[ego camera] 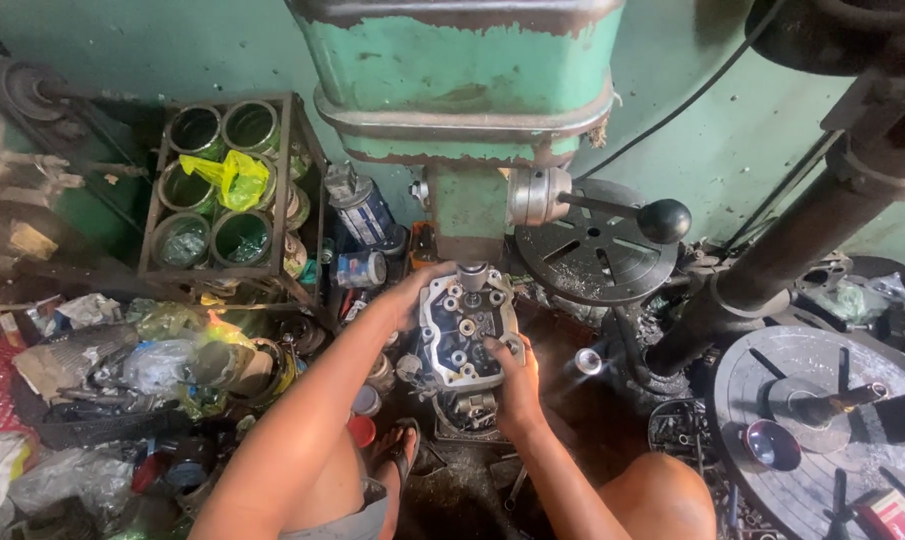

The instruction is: Machining valve seats on a motorcycle cylinder head using a drill press or specialized machining tool, including positioning the head and handling valves.

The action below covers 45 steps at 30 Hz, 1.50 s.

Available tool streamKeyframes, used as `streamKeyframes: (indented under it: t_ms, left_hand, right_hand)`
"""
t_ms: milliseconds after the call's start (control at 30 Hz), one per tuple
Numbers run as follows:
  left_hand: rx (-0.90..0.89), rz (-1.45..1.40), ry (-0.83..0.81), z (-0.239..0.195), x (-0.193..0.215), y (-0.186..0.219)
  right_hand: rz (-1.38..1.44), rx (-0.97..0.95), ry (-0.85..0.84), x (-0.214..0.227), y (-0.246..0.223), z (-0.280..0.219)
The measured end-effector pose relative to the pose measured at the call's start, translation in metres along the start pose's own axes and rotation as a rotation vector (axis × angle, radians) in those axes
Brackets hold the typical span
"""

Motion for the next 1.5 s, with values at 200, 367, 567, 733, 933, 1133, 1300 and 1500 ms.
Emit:
streamKeyframes:
  t_ms: [200,367,567,733,933,1133,1300,1500]
  left_hand:
    - [0.001,-0.023,-0.010,-0.011,-0.007,0.003]
    - [-0.012,-0.033,-0.006,-0.002,-0.002,0.000]
    - [-0.019,-0.017,-0.008,-0.013,-0.008,0.004]
    - [-0.013,-0.022,-0.008,-0.013,-0.008,0.004]
    - [-0.017,-0.003,-0.003,-0.015,-0.008,0.006]
    - [-0.012,-0.030,0.004,-0.010,-0.006,0.002]
    - [-0.016,0.025,0.010,-0.009,-0.005,0.003]
    - [-0.026,0.021,0.018,-0.028,-0.012,0.009]
  right_hand:
    - [-0.006,0.003,0.005,-0.004,-0.002,-0.002]
    - [-0.001,-0.017,0.015,-0.004,-0.002,-0.002]
    - [0.002,-0.013,0.010,-0.003,-0.001,-0.001]
    - [0.002,-0.020,0.013,-0.003,-0.001,-0.003]
    - [-0.016,-0.032,0.008,-0.005,-0.005,-0.005]
    - [-0.006,-0.024,0.014,-0.006,-0.005,-0.008]
    - [-0.018,-0.044,0.004,-0.005,-0.003,-0.002]
    - [-0.021,-0.060,0.011,-0.009,-0.009,-0.013]
Point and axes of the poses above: each hand's wrist, its own z-axis towards the middle knuckle, its own x-axis out of the back of the hand, y = z × x, the point moved 3 cm from there along z, towards the middle knuckle, and after that the axes turned 6 degrees about z, right-handed, at the moved point
